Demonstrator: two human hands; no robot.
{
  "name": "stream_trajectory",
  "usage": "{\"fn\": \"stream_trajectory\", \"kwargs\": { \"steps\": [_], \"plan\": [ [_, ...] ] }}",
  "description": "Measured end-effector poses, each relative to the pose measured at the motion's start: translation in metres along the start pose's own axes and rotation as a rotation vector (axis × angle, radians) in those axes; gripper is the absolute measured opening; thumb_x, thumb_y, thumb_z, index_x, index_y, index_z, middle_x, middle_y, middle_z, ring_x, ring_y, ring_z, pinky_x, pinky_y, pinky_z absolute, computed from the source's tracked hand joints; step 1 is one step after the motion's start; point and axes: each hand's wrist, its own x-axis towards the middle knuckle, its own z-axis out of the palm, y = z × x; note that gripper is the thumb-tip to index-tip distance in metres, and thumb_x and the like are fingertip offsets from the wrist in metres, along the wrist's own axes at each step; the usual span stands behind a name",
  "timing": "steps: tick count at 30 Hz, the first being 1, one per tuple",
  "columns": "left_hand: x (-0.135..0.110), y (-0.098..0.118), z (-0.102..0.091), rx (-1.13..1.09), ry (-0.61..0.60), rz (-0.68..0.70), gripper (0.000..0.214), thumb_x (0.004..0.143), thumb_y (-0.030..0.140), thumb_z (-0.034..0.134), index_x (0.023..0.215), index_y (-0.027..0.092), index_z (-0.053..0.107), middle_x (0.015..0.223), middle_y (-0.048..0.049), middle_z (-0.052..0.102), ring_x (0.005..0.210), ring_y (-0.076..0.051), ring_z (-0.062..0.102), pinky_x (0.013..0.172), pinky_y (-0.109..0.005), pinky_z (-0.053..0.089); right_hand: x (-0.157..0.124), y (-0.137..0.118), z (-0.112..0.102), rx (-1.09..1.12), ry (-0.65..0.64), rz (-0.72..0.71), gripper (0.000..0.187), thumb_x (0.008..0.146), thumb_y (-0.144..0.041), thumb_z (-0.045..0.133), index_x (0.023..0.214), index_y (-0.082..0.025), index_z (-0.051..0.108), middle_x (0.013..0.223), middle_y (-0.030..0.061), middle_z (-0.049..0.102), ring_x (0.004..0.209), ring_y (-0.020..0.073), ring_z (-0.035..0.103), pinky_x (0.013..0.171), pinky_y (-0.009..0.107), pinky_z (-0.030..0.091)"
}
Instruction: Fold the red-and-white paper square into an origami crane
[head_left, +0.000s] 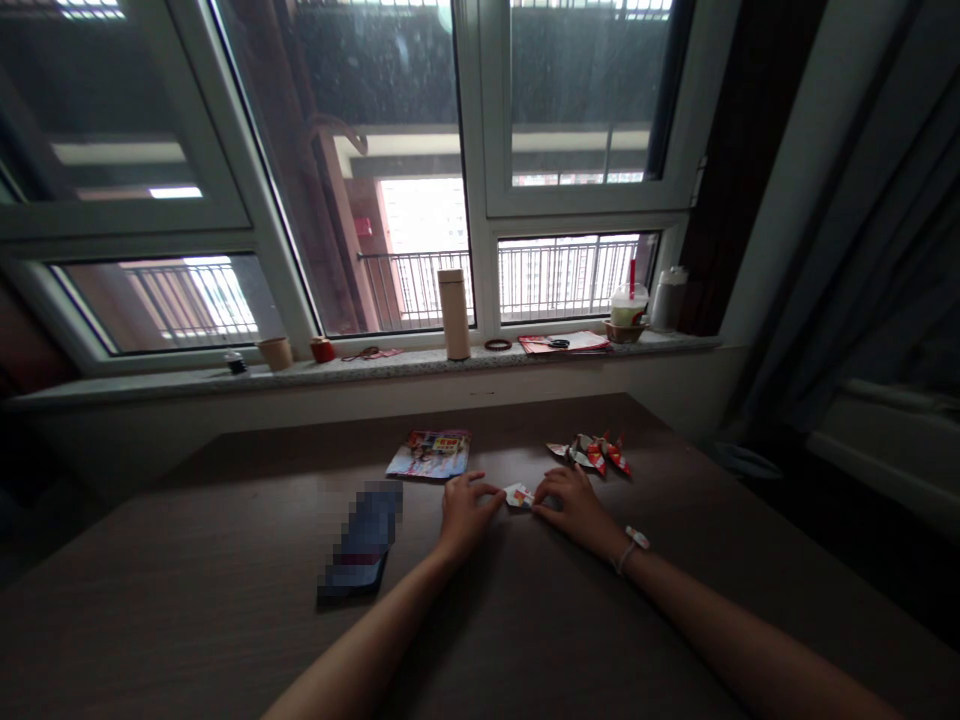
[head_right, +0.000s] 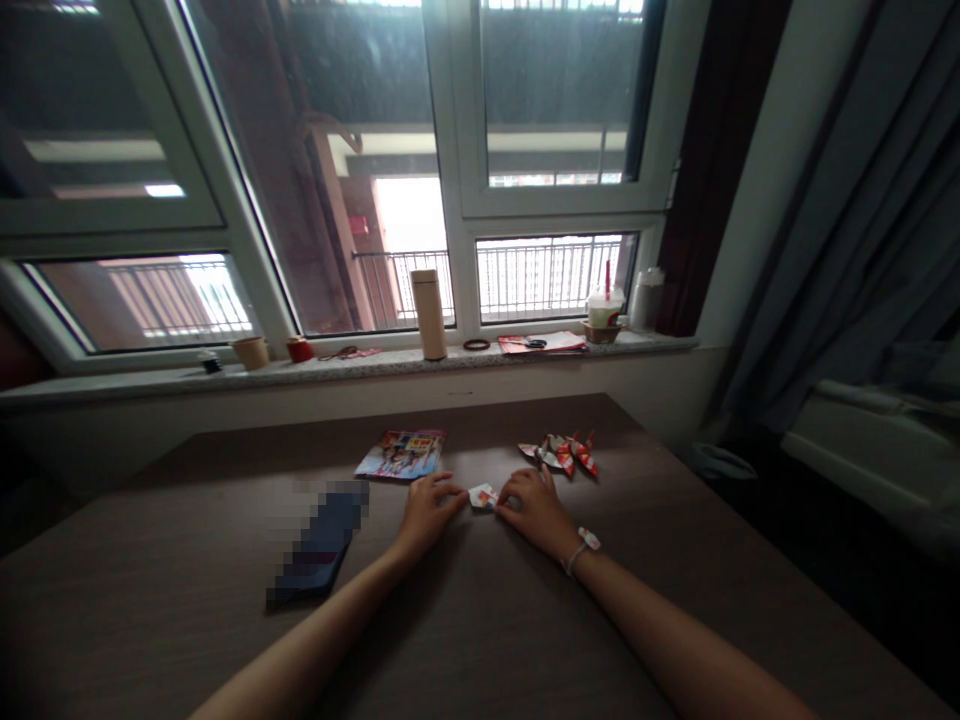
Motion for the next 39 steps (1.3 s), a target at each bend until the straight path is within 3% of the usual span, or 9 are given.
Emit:
{"fn": "stream_trajectory", "kwargs": {
  "steps": [7,13,19,25,39],
  "plan": [
    [-0.004,0.003,0.000,0.047,-0.027,0.021,0.019,0.076,0.042,0.070,0.089,0.031,0.080,0.125,-0.0033,0.063,0.121,-0.031,0.047,0.105,-0.045,0.037,0.000,0.000,-0.001,0.088,-0.058,-0.082,0.015,0.085,-0.037,0.064,0.083,-0.027,0.074,0.099,0.0034,0.071,0.118,0.0258,0.052,0.112,0.050,0.024],
    [-0.003,0.001,0.001,0.104,-0.064,0.051,0.025,0.074,0.048,0.072,0.094,0.036,0.078,0.129,-0.0022,0.062,0.123,-0.032,0.045,0.105,-0.046,0.036,0.001,0.005,0.002,0.166,-0.046,-0.096,0.017,0.085,-0.036,0.064,0.094,-0.026,0.075,0.110,0.0077,0.067,0.118,0.0260,0.051,0.104,0.042,0.038],
    [-0.004,0.008,-0.003,0.137,-0.134,0.096,0.019,0.079,0.044,0.070,0.096,0.042,0.077,0.131,0.0007,0.061,0.125,-0.030,0.044,0.110,-0.049,0.028,0.001,0.003,0.002,0.105,-0.061,-0.125,0.018,0.087,-0.039,0.063,0.096,-0.029,0.075,0.107,0.0039,0.070,0.119,0.0264,0.048,0.108,0.046,0.030],
    [-0.006,0.012,-0.005,0.149,-0.139,0.127,0.017,0.081,0.043,0.068,0.095,0.040,0.077,0.131,0.0000,0.060,0.126,-0.028,0.044,0.110,-0.048,0.027,0.001,0.002,0.004,0.038,-0.056,-0.075,0.016,0.085,-0.040,0.065,0.093,-0.030,0.075,0.108,0.0031,0.070,0.120,0.0269,0.047,0.109,0.049,0.026],
    [-0.006,0.009,-0.005,0.112,-0.149,0.133,0.014,0.081,0.041,0.068,0.091,0.038,0.078,0.130,0.0000,0.061,0.126,-0.027,0.046,0.111,-0.048,0.027,0.001,0.007,0.007,0.029,-0.079,-0.024,0.025,0.085,-0.044,0.065,0.107,-0.034,0.073,0.117,0.0047,0.062,0.118,0.0262,0.047,0.108,0.048,0.032]
  ]
}}
